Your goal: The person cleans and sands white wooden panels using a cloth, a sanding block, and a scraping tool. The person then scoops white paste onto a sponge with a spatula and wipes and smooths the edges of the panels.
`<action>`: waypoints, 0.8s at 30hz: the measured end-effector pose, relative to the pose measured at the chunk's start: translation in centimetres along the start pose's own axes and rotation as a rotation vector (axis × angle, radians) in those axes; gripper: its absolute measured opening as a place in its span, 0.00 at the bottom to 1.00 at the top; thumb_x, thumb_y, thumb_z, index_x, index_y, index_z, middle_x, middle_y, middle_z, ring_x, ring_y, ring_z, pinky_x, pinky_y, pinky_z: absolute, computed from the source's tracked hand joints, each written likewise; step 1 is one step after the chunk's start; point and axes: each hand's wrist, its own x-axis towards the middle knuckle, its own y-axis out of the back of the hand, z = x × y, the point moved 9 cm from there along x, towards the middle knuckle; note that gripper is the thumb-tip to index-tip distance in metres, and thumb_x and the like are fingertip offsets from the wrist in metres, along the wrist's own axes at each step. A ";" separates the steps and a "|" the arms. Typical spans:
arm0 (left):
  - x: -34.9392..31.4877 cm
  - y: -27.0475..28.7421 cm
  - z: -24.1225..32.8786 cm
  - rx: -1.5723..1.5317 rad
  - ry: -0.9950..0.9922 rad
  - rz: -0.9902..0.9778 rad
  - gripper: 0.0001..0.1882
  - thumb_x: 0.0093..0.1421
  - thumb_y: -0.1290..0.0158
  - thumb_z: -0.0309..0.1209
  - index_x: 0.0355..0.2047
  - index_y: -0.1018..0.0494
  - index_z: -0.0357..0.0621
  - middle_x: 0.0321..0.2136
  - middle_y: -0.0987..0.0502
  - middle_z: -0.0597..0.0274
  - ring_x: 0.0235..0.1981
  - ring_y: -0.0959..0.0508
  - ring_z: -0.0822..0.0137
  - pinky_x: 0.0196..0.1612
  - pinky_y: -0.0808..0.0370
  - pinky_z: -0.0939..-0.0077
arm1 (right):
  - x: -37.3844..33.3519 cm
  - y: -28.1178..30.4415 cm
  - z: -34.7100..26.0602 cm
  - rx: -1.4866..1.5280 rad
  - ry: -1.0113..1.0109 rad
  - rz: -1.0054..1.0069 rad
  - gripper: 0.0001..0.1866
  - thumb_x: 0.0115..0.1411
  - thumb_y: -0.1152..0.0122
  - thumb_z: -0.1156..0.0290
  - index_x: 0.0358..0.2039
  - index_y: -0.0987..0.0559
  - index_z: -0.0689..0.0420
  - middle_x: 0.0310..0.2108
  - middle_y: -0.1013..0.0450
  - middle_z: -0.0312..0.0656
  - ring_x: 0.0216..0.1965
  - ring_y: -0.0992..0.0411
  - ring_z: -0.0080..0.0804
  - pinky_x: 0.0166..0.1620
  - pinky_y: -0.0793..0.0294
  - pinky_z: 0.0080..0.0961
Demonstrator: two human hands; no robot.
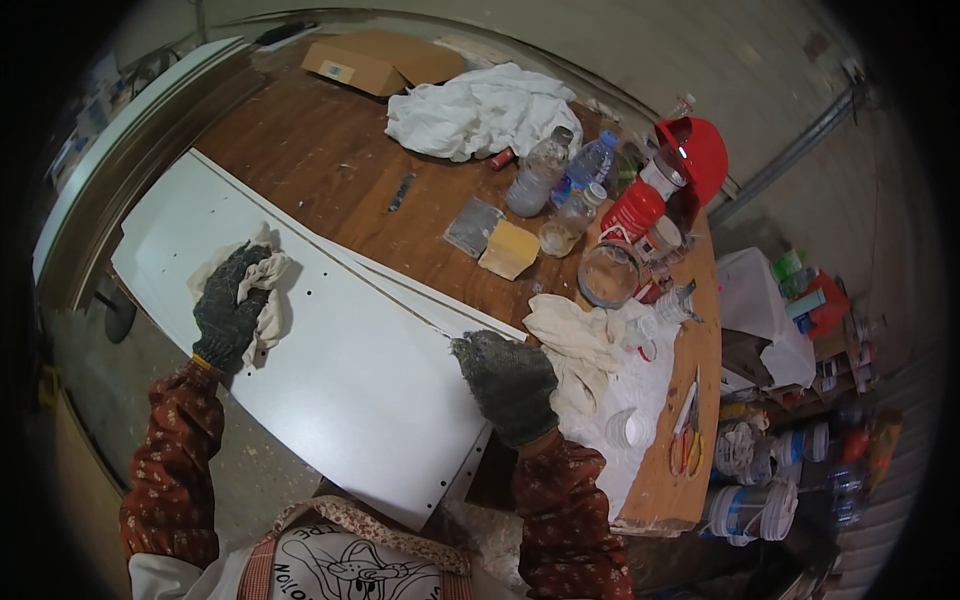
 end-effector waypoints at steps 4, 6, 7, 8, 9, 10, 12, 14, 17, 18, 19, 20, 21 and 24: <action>0.2 0.1 0.3 -0.013 -0.009 -0.020 0.23 0.53 0.48 0.23 0.51 0.28 0.42 0.51 0.26 0.57 0.54 0.28 0.61 0.57 0.34 0.69 | 0.5 0.5 -1.0 -0.115 0.105 0.169 0.08 0.52 0.41 0.70 0.34 0.21 0.53 0.34 0.25 0.38 0.32 0.25 0.37 0.31 0.26 0.32; 0.1 0.1 0.1 -0.036 0.003 -0.015 0.23 0.52 0.48 0.22 0.51 0.28 0.42 0.51 0.26 0.56 0.54 0.28 0.60 0.57 0.34 0.69 | 0.1 -0.8 -0.5 -0.122 0.044 0.055 0.12 0.57 0.45 0.68 0.41 0.21 0.50 0.37 0.25 0.38 0.35 0.25 0.35 0.37 0.26 0.34; 0.1 0.1 0.0 -0.057 0.012 -0.015 0.23 0.52 0.49 0.22 0.51 0.28 0.42 0.51 0.26 0.56 0.54 0.28 0.59 0.57 0.34 0.68 | 0.2 -0.8 -0.6 -0.120 0.050 0.054 0.12 0.57 0.45 0.68 0.41 0.21 0.50 0.37 0.25 0.38 0.35 0.25 0.35 0.37 0.26 0.34; 0.1 0.2 -0.1 -0.055 0.016 -0.011 0.23 0.52 0.49 0.22 0.51 0.28 0.42 0.51 0.26 0.56 0.54 0.28 0.59 0.57 0.34 0.68 | 0.3 -0.8 -0.6 -0.117 0.033 0.028 0.11 0.58 0.45 0.67 0.41 0.21 0.50 0.36 0.25 0.38 0.34 0.26 0.36 0.36 0.27 0.34; 0.1 0.2 0.1 -0.048 0.003 -0.013 0.23 0.52 0.49 0.22 0.51 0.28 0.42 0.51 0.26 0.56 0.54 0.28 0.59 0.57 0.34 0.68 | 0.3 -0.8 -0.4 -0.119 0.011 0.001 0.11 0.58 0.46 0.67 0.41 0.21 0.50 0.35 0.25 0.38 0.32 0.26 0.36 0.35 0.27 0.34; 0.1 0.1 0.2 -0.042 -0.011 -0.014 0.23 0.52 0.49 0.23 0.51 0.28 0.42 0.51 0.26 0.56 0.54 0.28 0.58 0.57 0.34 0.68 | 0.3 -0.8 -0.3 -0.122 0.011 -0.001 0.11 0.58 0.46 0.67 0.41 0.21 0.50 0.35 0.25 0.38 0.32 0.26 0.36 0.35 0.27 0.34; 0.1 0.0 0.1 -0.023 -0.001 -0.019 0.23 0.52 0.49 0.23 0.51 0.29 0.43 0.51 0.26 0.56 0.54 0.28 0.58 0.57 0.34 0.68 | 0.2 -0.3 -0.5 -0.078 0.058 0.087 0.11 0.59 0.47 0.67 0.41 0.21 0.50 0.35 0.25 0.37 0.32 0.26 0.36 0.35 0.27 0.33; 0.0 -0.2 -0.3 -0.001 0.009 -0.024 0.24 0.52 0.49 0.23 0.52 0.29 0.43 0.51 0.26 0.56 0.54 0.28 0.58 0.57 0.34 0.67 | 0.5 -0.9 -0.5 -0.119 0.000 -0.031 0.12 0.59 0.47 0.66 0.43 0.22 0.49 0.36 0.25 0.38 0.33 0.26 0.36 0.36 0.27 0.33; -0.1 0.2 -0.3 0.016 -0.034 -0.009 0.24 0.53 0.48 0.24 0.52 0.29 0.43 0.52 0.27 0.56 0.54 0.29 0.59 0.57 0.34 0.68 | -0.3 -1.7 0.0 -0.170 0.046 -0.020 0.13 0.60 0.47 0.66 0.45 0.22 0.48 0.37 0.25 0.38 0.35 0.26 0.36 0.37 0.27 0.32; -0.1 0.0 -0.3 -0.019 -0.017 -0.020 0.23 0.53 0.48 0.24 0.52 0.29 0.43 0.52 0.27 0.56 0.54 0.29 0.59 0.57 0.34 0.68 | -0.6 -0.9 -0.7 -0.184 0.143 0.100 0.13 0.60 0.48 0.65 0.45 0.22 0.48 0.38 0.25 0.38 0.36 0.25 0.36 0.38 0.26 0.32; -0.1 -0.2 -0.4 -0.055 0.000 -0.030 0.23 0.53 0.48 0.24 0.52 0.29 0.44 0.52 0.27 0.56 0.54 0.29 0.59 0.58 0.35 0.68 | -0.7 -0.9 -0.6 -0.186 0.144 0.100 0.13 0.60 0.48 0.65 0.45 0.22 0.48 0.38 0.25 0.38 0.36 0.25 0.36 0.38 0.26 0.32; -0.1 -0.2 -0.4 -0.056 0.000 -0.030 0.23 0.53 0.48 0.24 0.52 0.29 0.44 0.52 0.27 0.56 0.54 0.29 0.59 0.58 0.35 0.68 | -0.7 -0.9 -0.4 -0.186 0.131 0.098 0.13 0.60 0.48 0.65 0.45 0.22 0.48 0.39 0.25 0.38 0.37 0.26 0.35 0.38 0.27 0.33; -0.1 -0.2 -0.3 -0.020 -0.018 -0.017 0.23 0.53 0.48 0.24 0.52 0.29 0.44 0.52 0.27 0.56 0.54 0.29 0.59 0.57 0.35 0.68 | -0.4 -0.7 -0.5 -0.183 0.119 0.096 0.13 0.61 0.48 0.64 0.44 0.22 0.48 0.39 0.25 0.38 0.39 0.26 0.35 0.38 0.27 0.33; -0.2 -0.4 -0.4 0.018 -0.017 -0.013 0.23 0.53 0.48 0.24 0.52 0.29 0.44 0.52 0.27 0.56 0.54 0.29 0.59 0.57 0.35 0.68 | 0.5 -1.9 -0.1 -0.237 -0.020 -0.147 0.11 0.61 0.48 0.65 0.43 0.22 0.48 0.38 0.24 0.37 0.38 0.25 0.33 0.38 0.27 0.33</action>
